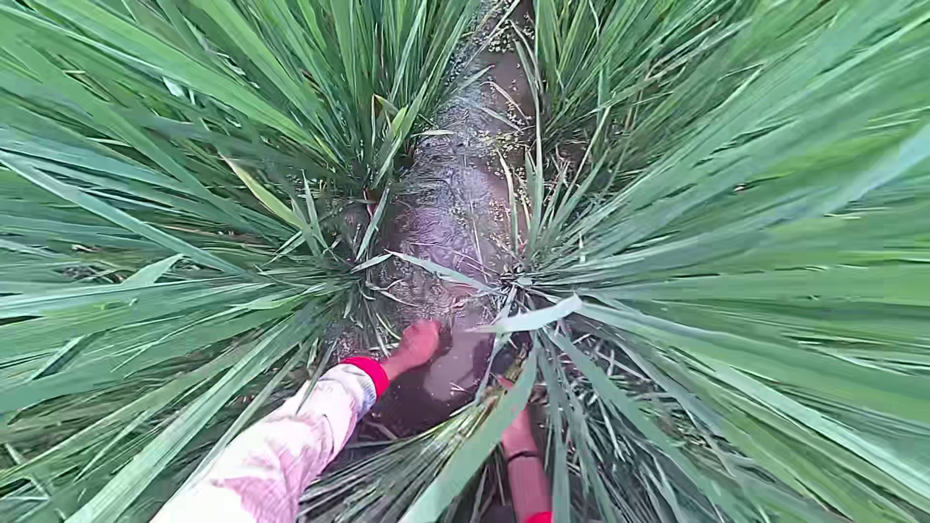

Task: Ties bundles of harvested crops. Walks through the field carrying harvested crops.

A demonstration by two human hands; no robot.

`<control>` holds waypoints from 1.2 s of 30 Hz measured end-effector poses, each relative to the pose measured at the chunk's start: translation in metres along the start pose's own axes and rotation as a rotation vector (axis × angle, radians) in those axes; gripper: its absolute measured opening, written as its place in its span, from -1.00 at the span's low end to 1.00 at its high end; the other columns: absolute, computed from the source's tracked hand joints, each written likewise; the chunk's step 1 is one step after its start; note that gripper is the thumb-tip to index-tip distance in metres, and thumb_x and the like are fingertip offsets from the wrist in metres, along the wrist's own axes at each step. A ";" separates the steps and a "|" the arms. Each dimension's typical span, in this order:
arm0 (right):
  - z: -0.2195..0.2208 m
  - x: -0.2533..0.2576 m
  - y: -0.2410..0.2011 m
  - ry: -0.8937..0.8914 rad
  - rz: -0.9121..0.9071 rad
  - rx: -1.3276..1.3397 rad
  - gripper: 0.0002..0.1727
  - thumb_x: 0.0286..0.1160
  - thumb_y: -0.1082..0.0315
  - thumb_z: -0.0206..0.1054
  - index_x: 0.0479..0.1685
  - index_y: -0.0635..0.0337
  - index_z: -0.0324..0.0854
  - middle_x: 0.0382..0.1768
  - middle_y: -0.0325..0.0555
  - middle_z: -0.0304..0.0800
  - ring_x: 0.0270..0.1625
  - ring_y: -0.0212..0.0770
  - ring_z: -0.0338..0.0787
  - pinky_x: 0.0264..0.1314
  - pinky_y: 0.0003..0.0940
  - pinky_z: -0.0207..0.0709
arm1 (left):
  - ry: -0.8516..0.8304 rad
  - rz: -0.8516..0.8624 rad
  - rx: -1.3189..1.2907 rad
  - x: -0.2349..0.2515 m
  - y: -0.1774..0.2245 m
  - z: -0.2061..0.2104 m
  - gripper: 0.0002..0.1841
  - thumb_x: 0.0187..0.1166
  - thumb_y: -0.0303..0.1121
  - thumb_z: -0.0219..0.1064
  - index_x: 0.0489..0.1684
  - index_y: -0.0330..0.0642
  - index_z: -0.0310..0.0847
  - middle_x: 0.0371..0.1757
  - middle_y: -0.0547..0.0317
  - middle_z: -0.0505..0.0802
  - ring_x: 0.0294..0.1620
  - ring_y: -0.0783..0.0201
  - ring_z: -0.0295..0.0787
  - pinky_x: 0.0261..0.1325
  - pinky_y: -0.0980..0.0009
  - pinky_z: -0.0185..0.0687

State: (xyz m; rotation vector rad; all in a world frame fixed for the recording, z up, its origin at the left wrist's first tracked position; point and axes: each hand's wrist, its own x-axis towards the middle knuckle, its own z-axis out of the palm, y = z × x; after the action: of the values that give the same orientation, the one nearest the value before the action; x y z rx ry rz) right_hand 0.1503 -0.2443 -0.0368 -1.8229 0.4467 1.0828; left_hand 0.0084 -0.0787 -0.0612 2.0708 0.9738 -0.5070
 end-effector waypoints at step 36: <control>0.088 -0.418 -0.296 -0.825 -0.712 -0.209 -0.26 0.28 0.57 0.48 0.55 0.41 0.28 0.22 0.08 0.67 0.17 -0.36 0.71 0.26 -0.47 0.60 | 0.796 -0.082 -0.555 -0.335 0.219 -0.353 -0.74 0.64 -0.62 0.15 0.11 -0.51 0.72 0.22 -0.30 0.79 0.39 -0.11 0.66 0.56 0.04 0.41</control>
State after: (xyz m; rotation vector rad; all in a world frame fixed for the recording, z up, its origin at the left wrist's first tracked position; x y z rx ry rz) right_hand 0.0831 -0.0816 0.4521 -1.3447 -0.7677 1.2484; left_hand -0.0215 -0.0476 0.4709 1.7085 1.4435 0.5595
